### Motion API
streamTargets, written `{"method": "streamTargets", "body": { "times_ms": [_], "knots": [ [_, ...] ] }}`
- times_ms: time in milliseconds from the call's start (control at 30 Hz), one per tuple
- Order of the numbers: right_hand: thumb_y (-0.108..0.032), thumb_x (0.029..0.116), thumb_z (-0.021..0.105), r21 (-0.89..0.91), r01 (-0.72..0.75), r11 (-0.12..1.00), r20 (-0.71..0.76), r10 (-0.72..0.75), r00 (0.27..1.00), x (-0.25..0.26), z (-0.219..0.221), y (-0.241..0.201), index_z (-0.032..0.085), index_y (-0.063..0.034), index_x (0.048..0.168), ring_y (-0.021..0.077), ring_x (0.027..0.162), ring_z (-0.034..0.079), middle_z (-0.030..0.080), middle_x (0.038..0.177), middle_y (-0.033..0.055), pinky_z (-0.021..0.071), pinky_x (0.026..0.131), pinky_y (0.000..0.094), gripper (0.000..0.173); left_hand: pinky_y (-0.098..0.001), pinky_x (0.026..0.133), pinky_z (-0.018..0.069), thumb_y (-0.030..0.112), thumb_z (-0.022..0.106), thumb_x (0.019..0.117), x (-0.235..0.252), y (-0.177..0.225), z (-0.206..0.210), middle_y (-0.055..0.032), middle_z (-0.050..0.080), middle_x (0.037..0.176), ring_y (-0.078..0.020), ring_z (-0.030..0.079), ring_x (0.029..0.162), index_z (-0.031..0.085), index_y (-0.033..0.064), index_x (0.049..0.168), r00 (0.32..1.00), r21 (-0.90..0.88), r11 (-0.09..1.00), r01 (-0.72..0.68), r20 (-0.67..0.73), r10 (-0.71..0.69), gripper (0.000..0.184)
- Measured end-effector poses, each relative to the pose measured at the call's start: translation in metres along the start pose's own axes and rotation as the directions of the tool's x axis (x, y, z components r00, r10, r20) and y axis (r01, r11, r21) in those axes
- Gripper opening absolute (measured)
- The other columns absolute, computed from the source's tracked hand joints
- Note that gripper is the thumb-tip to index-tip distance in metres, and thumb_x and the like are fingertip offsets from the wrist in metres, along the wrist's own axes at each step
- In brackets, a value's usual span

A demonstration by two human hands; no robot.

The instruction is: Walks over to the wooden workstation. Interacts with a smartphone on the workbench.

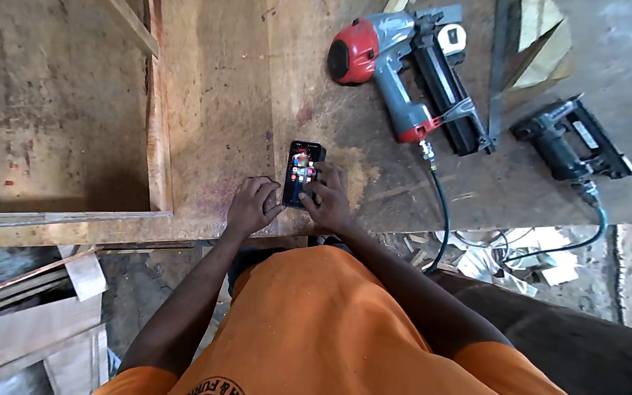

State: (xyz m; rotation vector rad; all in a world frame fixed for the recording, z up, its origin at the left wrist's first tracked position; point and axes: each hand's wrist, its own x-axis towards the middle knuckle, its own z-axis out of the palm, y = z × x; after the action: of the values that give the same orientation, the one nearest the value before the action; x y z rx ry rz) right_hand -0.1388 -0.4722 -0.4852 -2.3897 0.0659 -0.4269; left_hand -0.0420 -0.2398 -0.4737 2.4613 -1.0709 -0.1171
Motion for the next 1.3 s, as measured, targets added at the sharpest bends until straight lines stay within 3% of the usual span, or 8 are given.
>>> {"method": "streamTargets", "body": {
  "times_ms": [300,500,633,800,933,1100,1300],
  "knots": [
    [-0.044,0.0928,0.063,0.032,0.022,0.999,-0.029,-0.021,0.999,0.0003,0.0006,0.001,0.073,-0.018,0.104,0.0369,0.143,0.039,0.052,0.147,0.0125,0.0361,0.114,0.0555,0.03,-0.0439,0.107,0.0462,0.063,0.065,0.09,0.0004,0.0006,-0.0013,-0.0017,0.062,0.133,-0.0237,0.054,0.128,0.067,0.0246,0.131,1.0,0.006,1.0,0.001,0.003,-0.001,0.056],
    [-0.046,0.0908,0.065,0.01,-0.001,1.0,-0.006,0.001,1.0,0.0016,-0.0001,0.0,0.07,-0.0161,0.118,0.0379,0.143,0.04,0.05,0.149,0.0141,0.037,0.112,0.0584,0.041,-0.0445,0.108,0.046,0.062,0.065,0.0904,0.0004,0.0022,-0.0037,-0.0025,0.063,0.132,-0.0244,0.055,0.128,0.067,0.0239,0.131,1.0,0.0,1.0,0.002,0.002,-0.002,0.056],
    [-0.034,0.0871,0.069,0.096,0.007,0.995,-0.051,-0.002,0.999,0.0012,0.0008,0.0035,0.068,-0.0112,0.109,0.0373,0.142,0.041,0.052,0.147,0.0157,0.038,0.115,0.0534,0.032,-0.0442,0.108,0.046,0.061,0.066,0.0899,0.0008,0.0019,-0.003,-0.0025,0.063,0.132,-0.0243,0.055,0.128,0.067,0.0234,0.13,1.0,-0.007,1.0,-0.001,-0.003,0.001,0.055],
    [-0.022,0.0798,0.072,0.139,-0.061,0.988,-0.035,0.067,0.997,0.0026,-0.0021,0.0039,0.062,-0.0078,0.127,0.0374,0.142,0.04,0.048,0.151,0.0169,0.0383,0.116,0.0513,0.051,-0.0435,0.109,0.0455,0.062,0.066,0.0898,0.001,0.0019,-0.0026,-0.0021,0.062,0.133,-0.0238,0.054,0.129,0.067,0.0239,0.131,1.0,-0.003,1.0,0.003,0.006,-0.003,0.056],
    [-0.019,0.0773,0.073,0.126,-0.081,0.989,-0.013,0.083,0.996,0.0031,-0.0014,0.0027,0.059,-0.0085,0.132,0.0368,0.143,0.039,0.045,0.152,0.0165,0.0385,0.116,0.0513,0.057,-0.043,0.108,0.0459,0.063,0.065,0.0899,0.0009,0.0019,-0.0031,-0.0013,0.062,0.132,-0.023,0.054,0.128,0.067,0.0247,0.131,1.0,0.0,1.0,0.013,0.015,-0.013,0.057],
    [-0.034,0.0857,0.071,0.108,-0.07,0.992,-0.03,0.074,0.997,0.003,-0.0007,0.0024,0.059,-0.0096,0.135,0.0359,0.142,0.04,0.047,0.151,0.016,0.0392,0.115,0.0513,0.056,-0.0429,0.108,0.0461,0.063,0.066,0.0895,0.0005,0.0017,-0.0027,-0.0013,0.062,0.132,-0.023,0.054,0.128,0.067,0.0245,0.131,1.0,-0.005,1.0,0.01,0.007,-0.01,0.056],
    [-0.063,0.093,0.056,-0.1,-0.089,0.991,0.12,0.101,0.988,0.0086,-0.0026,-0.0049,0.052,-0.03,0.149,0.0404,0.149,0.029,0.031,0.164,0.0136,0.0325,0.113,0.0646,0.065,-0.0427,0.106,0.047,0.063,0.066,0.0894,0.0,0.0009,-0.002,-0.0008,0.062,0.133,-0.0227,0.055,0.127,0.066,0.0256,0.131,1.0,-0.006,1.0,0.008,0.005,-0.008,0.056]
  ]
}}
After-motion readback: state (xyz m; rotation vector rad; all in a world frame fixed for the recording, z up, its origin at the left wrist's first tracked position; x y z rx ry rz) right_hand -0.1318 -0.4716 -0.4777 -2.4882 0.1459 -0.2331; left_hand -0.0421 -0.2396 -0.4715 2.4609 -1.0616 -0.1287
